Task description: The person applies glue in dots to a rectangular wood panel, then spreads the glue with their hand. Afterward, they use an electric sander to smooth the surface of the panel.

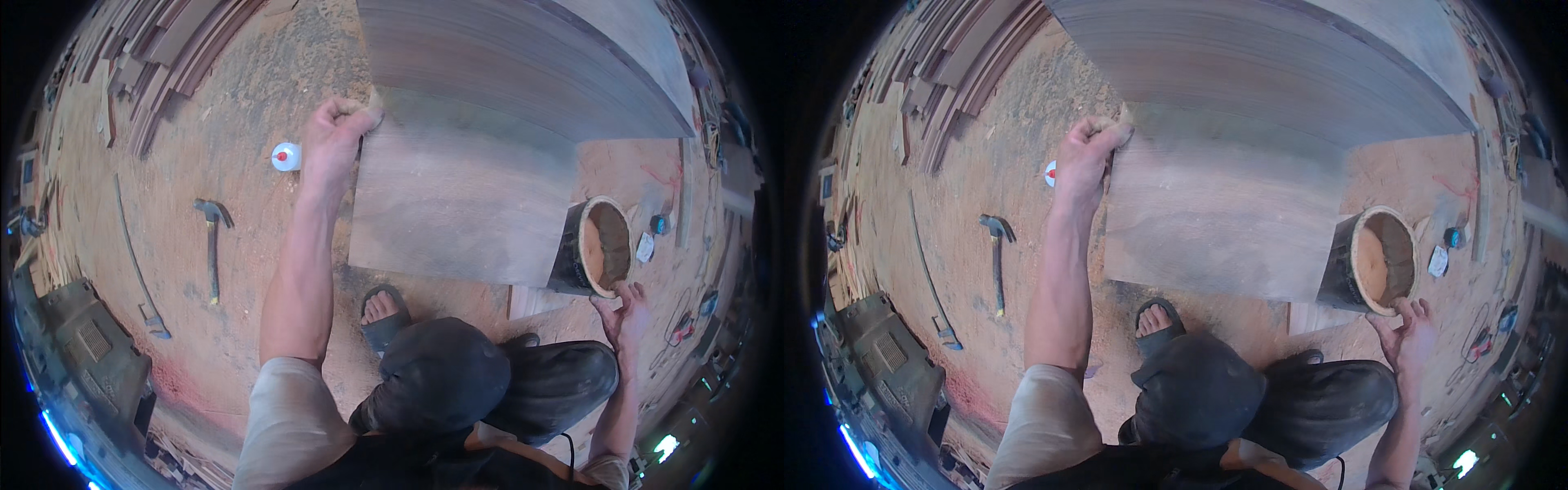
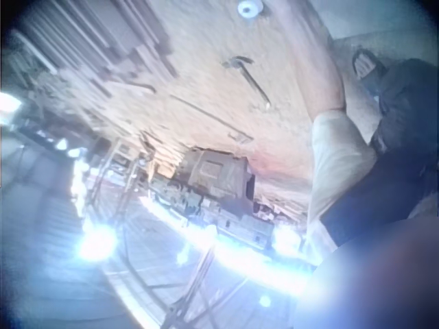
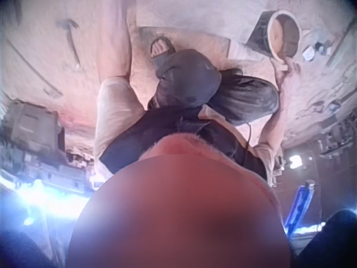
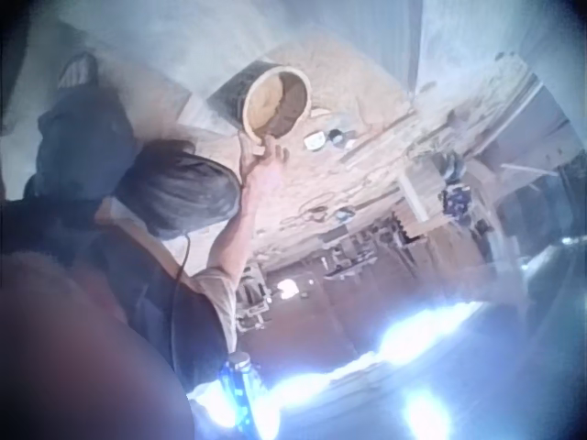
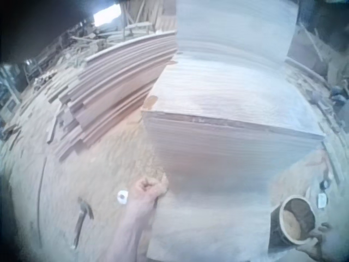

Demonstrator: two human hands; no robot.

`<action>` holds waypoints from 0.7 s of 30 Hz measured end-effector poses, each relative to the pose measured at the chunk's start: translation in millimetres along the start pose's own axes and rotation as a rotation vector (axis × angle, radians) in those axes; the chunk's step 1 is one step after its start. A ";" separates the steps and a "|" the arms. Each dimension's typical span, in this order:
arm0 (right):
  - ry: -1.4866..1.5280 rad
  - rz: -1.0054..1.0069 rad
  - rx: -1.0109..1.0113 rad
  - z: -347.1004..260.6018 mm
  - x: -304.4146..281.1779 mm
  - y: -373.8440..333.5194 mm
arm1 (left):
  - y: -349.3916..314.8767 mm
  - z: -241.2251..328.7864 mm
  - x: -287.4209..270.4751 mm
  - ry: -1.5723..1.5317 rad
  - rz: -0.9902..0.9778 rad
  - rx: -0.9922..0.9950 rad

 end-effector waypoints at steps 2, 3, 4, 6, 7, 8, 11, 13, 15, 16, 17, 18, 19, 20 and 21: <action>-0.051 -0.004 -0.037 -4.1 -2.7 1.5 | 4.1 3.3 1.8 0.142 0.002 0.027; -0.066 -0.002 -0.054 -5.3 -3.7 1.5 | 4.5 1.0 1.9 0.079 -0.006 0.007; -0.048 -0.003 -0.056 -5.8 -3.7 1.3 | 5.1 -4.3 0.7 0.015 -0.028 -0.008; -0.010 -0.001 -0.063 -4.9 -2.4 0.0 | 4.1 -23.1 -8.9 -0.034 0.016 -0.053; -0.017 0.007 -0.058 -3.0 -1.1 0.6 | -1.5 -36.7 -17.8 -0.020 0.087 -0.078; -0.024 0.008 -0.066 -1.2 0.2 -1.0 | -12.8 -52.3 -28.3 -0.011 0.147 -0.115; -0.034 0.036 -0.095 2.9 5.1 -4.7 | -45.9 -89.1 -61.7 0.063 0.303 0.002; -0.036 0.023 -0.080 4.4 5.1 -6.4 | -73.6 -89.7 -83.4 0.198 0.397 0.133; -0.034 0.003 -0.061 3.1 2.4 -6.1 | -102.7 -67.9 -83.6 0.459 0.422 0.217; -0.047 0.011 -0.090 1.1 -0.2 -3.9 | -114.8 -50.4 -76.3 0.588 0.448 0.179; -0.061 0.017 -0.115 -2.7 -3.1 -3.4 | -135.6 -34.4 -53.6 0.428 0.311 0.293; -0.038 0.000 -0.134 -6.6 -5.7 -2.6 | -159.8 -20.4 -20.7 0.283 0.189 0.332; -0.097 0.001 -0.156 -11.4 -7.7 -2.3 | -178.6 -1.1 12.6 0.459 -0.082 0.501; -0.118 0.013 -0.179 -15.8 -9.4 -2.3 | -187.1 14.3 56.8 0.424 -0.267 1.080; -0.132 0.029 -0.204 -19.3 -10.4 0.9 | -192.0 19.3 98.4 0.425 -0.530 1.077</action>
Point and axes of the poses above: each hand's wrist, its own y-axis towards the middle knuckle, its own x-axis out of the palm, z = x × y, the point moved 2 cm from there along y, towards the middle knuckle, and after that the axes turned 3 degrees about x, right-handed, at the moved point
